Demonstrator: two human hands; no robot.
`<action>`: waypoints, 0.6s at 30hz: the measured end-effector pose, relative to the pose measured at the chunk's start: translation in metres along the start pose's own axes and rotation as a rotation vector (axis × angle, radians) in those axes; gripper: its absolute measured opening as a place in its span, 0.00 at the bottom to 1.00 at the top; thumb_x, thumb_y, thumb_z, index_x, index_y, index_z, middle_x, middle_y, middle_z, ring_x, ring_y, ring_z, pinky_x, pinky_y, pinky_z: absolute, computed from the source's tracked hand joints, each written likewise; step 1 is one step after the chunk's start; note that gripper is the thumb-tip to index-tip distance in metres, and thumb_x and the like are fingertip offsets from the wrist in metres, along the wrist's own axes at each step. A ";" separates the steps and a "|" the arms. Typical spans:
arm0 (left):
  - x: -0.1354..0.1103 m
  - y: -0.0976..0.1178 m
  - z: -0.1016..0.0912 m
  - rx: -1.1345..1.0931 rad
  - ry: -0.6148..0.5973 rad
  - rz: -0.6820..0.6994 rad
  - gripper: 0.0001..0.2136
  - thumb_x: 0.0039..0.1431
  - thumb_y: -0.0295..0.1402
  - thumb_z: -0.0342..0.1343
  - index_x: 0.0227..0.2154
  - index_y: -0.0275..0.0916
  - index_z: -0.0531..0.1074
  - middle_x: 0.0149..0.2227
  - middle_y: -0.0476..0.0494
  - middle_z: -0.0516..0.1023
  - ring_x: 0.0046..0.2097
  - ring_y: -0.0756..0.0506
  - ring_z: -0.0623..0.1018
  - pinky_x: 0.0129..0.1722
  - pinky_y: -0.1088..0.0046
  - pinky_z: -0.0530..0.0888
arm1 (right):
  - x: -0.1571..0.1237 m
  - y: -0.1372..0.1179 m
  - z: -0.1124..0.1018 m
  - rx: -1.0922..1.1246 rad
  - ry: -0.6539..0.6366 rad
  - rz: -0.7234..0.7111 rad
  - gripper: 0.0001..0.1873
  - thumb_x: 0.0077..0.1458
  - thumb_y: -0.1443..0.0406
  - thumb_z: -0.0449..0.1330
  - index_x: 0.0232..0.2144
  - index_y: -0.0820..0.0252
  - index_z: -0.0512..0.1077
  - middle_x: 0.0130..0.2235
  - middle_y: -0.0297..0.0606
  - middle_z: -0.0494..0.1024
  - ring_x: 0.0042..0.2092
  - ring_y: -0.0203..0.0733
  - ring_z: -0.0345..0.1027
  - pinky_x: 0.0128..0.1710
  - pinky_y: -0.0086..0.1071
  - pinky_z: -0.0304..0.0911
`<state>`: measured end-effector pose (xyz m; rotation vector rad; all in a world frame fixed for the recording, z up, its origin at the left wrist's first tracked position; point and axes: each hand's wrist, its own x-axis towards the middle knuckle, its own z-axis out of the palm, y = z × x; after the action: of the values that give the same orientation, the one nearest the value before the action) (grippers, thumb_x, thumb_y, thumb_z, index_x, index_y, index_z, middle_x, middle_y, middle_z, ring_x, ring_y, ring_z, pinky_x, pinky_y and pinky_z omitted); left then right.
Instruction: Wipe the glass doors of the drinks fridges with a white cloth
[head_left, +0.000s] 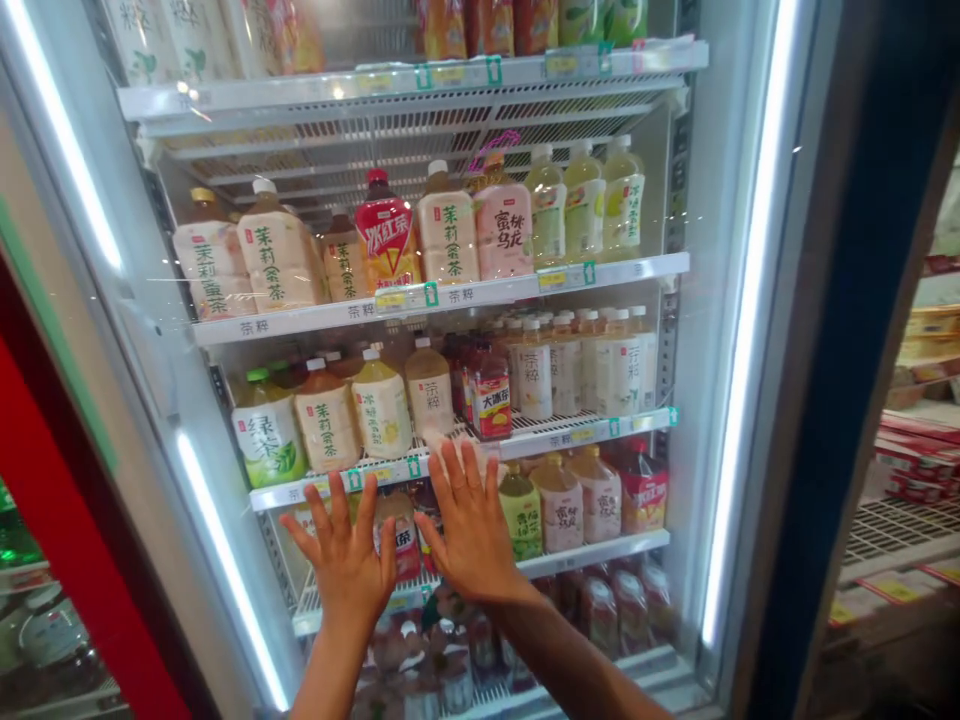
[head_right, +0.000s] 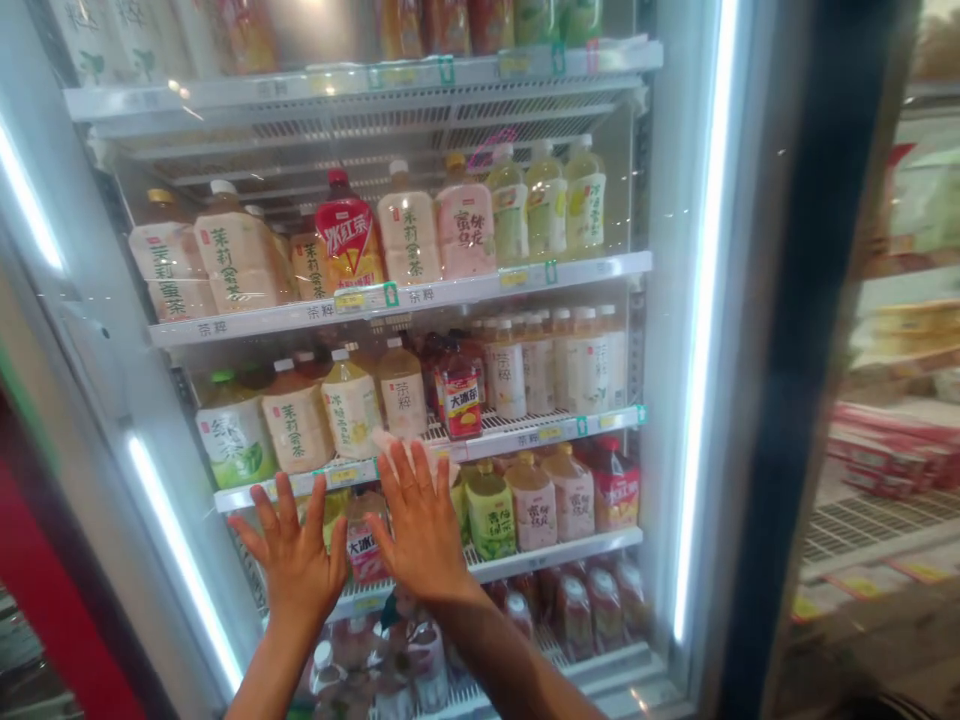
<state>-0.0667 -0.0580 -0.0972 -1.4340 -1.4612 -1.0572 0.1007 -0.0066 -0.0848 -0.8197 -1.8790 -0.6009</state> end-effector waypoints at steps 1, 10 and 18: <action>-0.002 -0.004 -0.002 0.011 -0.004 -0.005 0.39 0.66 0.33 0.53 0.74 0.53 0.38 0.77 0.41 0.31 0.76 0.31 0.33 0.68 0.25 0.36 | -0.007 -0.006 0.005 -0.007 0.005 -0.007 0.45 0.68 0.56 0.52 0.75 0.58 0.30 0.75 0.43 0.44 0.77 0.54 0.29 0.75 0.64 0.33; -0.014 -0.025 -0.005 0.045 -0.019 0.011 0.40 0.66 0.32 0.53 0.74 0.53 0.37 0.77 0.42 0.30 0.76 0.33 0.31 0.68 0.26 0.36 | 0.021 -0.039 0.011 -0.026 -0.005 -0.038 0.47 0.68 0.53 0.51 0.75 0.61 0.29 0.75 0.46 0.42 0.76 0.57 0.29 0.73 0.66 0.38; -0.004 0.017 -0.004 -0.042 0.002 0.031 0.39 0.66 0.33 0.54 0.74 0.52 0.39 0.77 0.42 0.32 0.77 0.32 0.33 0.70 0.29 0.35 | -0.021 0.009 0.004 -0.055 0.044 0.031 0.47 0.66 0.56 0.54 0.75 0.61 0.33 0.75 0.46 0.45 0.76 0.57 0.29 0.73 0.67 0.37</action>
<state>-0.0501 -0.0631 -0.0993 -1.4792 -1.4188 -1.0756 0.1115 -0.0042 -0.1051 -0.8630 -1.8139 -0.6491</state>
